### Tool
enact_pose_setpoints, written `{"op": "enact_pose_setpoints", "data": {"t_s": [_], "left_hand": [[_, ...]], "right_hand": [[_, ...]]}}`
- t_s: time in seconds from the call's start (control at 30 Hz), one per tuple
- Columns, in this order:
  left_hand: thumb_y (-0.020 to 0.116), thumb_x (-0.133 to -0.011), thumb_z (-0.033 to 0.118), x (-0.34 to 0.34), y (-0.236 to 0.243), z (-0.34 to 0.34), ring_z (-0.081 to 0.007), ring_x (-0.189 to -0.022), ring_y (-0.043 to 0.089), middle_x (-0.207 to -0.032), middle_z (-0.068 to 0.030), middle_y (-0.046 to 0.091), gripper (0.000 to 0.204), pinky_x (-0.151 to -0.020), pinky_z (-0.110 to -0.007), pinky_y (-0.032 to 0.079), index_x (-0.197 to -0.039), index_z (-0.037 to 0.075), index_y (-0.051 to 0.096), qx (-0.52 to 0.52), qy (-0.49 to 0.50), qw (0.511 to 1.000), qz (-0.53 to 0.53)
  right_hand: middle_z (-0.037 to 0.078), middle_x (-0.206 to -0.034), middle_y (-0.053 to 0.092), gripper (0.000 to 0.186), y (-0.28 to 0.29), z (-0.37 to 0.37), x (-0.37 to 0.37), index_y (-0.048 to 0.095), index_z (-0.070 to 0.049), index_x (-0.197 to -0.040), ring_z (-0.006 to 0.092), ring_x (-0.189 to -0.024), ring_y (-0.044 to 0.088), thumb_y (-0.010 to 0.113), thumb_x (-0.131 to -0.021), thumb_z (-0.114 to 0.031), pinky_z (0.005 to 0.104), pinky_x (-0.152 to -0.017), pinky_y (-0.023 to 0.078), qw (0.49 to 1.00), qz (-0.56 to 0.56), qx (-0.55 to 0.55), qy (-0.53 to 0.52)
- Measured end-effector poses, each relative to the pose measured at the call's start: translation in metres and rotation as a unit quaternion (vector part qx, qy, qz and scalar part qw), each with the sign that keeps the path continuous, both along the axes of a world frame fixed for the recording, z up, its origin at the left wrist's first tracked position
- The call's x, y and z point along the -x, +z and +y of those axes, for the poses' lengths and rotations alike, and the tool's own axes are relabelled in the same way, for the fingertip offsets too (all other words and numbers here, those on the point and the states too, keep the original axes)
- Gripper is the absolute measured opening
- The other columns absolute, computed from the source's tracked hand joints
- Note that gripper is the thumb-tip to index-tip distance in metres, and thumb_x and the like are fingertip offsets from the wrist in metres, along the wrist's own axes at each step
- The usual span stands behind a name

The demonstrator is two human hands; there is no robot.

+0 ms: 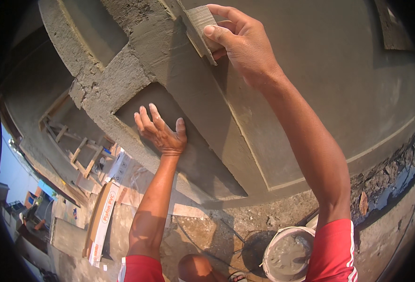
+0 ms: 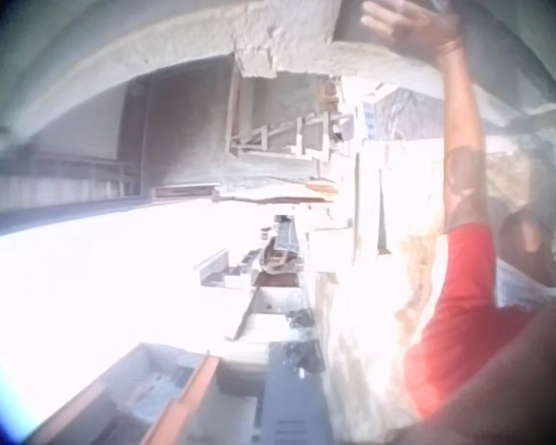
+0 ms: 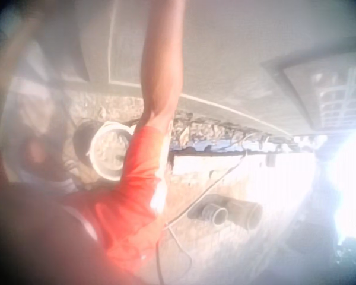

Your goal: The person smooths wet cement on a wall using a trowel. They repeatedly apply and level the cement along a vertical section, occasionally dipping the trowel into a bucket to retrieve more material.

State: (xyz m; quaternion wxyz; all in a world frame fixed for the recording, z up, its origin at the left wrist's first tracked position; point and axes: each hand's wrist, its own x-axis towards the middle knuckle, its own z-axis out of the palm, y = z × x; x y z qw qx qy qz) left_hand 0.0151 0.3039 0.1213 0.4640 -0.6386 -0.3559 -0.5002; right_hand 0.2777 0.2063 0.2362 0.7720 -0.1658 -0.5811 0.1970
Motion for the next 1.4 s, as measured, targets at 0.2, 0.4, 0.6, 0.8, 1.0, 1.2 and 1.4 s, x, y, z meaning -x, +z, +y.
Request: {"op": "enact_pose_setpoints", "data": {"t_s": [0.2,0.4,0.6,0.8,1.0,1.2,1.4], "left_hand": [[0.043,-0.092,0.063,0.002,0.001,-0.002,-0.0468,-0.138,0.024,-0.147,-0.0208,0.029,0.083,-0.109,-0.058,0.024,-0.146,0.000,0.035,-0.002,0.001,1.000,0.000],[0.043,-0.092,0.061,0.003,-0.001,0.003,-0.0461,-0.138,0.023,-0.147,-0.0209,0.029,0.082,-0.109,-0.058,0.024,-0.145,-0.001,0.036,-0.009,0.003,1.000,0.001],[0.046,-0.088,0.052,0.005,0.002,0.003,-0.0455,-0.139,0.022,-0.148,-0.0217,0.026,0.080,-0.111,-0.058,0.022,-0.145,-0.003,0.035,-0.010,0.005,1.000,0.017],[0.047,-0.087,0.047,0.005,0.000,0.001,-0.0450,-0.142,0.014,-0.150,-0.0240,0.021,0.081,-0.112,-0.060,0.016,-0.149,-0.002,0.027,0.023,0.017,0.999,0.021],[0.048,-0.086,0.047,0.004,-0.001,0.000,-0.0438,-0.142,0.014,-0.151,-0.0230,0.020,0.083,-0.113,-0.060,0.015,-0.148,-0.004,0.026,0.021,0.026,0.999,0.018],[0.043,-0.091,0.055,0.004,0.005,-0.001,-0.0457,-0.139,0.021,-0.149,-0.0232,0.024,0.081,-0.112,-0.058,0.019,-0.146,-0.004,0.032,-0.009,0.018,1.000,0.024],[0.041,-0.095,0.059,0.001,-0.001,0.001,-0.0467,-0.138,0.023,-0.149,-0.0240,0.025,0.081,-0.111,-0.059,0.021,-0.147,-0.002,0.032,-0.012,-0.004,1.000,0.020]], "right_hand": [[0.009,-0.096,0.065,0.040,0.013,-0.015,0.012,0.056,-0.004,-0.128,0.0173,-0.086,0.060,0.063,-0.090,-0.013,0.0309,-0.073,0.052,0.996,-0.032,0.074,-0.034],[0.007,-0.095,0.066,0.049,-0.041,-0.019,0.006,0.053,-0.004,-0.138,0.0113,-0.082,0.062,0.066,-0.092,-0.017,0.0267,-0.070,0.053,0.992,-0.056,0.103,-0.039],[0.008,-0.098,0.066,0.046,-0.132,-0.032,0.004,0.056,-0.005,-0.136,0.0128,-0.086,0.061,0.064,-0.090,-0.009,0.0292,-0.076,0.054,0.985,-0.023,0.168,0.013],[0.011,-0.111,0.066,0.047,-0.252,-0.054,-0.017,0.055,-0.001,-0.134,0.0146,-0.098,0.063,0.065,-0.088,-0.005,0.0305,-0.086,0.052,0.955,-0.036,0.290,0.053],[0.012,-0.116,0.065,0.044,-0.222,-0.070,-0.003,0.055,0.006,-0.130,0.0158,-0.107,0.060,0.065,-0.087,-0.002,0.0313,-0.091,0.051,0.977,0.059,0.205,0.020],[0.010,-0.101,0.062,0.039,-0.104,-0.039,0.011,0.064,-0.005,-0.114,0.0271,-0.093,0.058,0.064,-0.078,0.008,0.0373,-0.082,0.050,0.916,-0.190,-0.095,-0.340],[0.009,-0.093,0.061,0.025,0.018,-0.016,0.022,0.065,-0.008,-0.109,0.0251,-0.088,0.054,0.060,-0.085,-0.002,0.0376,-0.076,0.048,0.824,-0.287,-0.231,-0.430]]}}
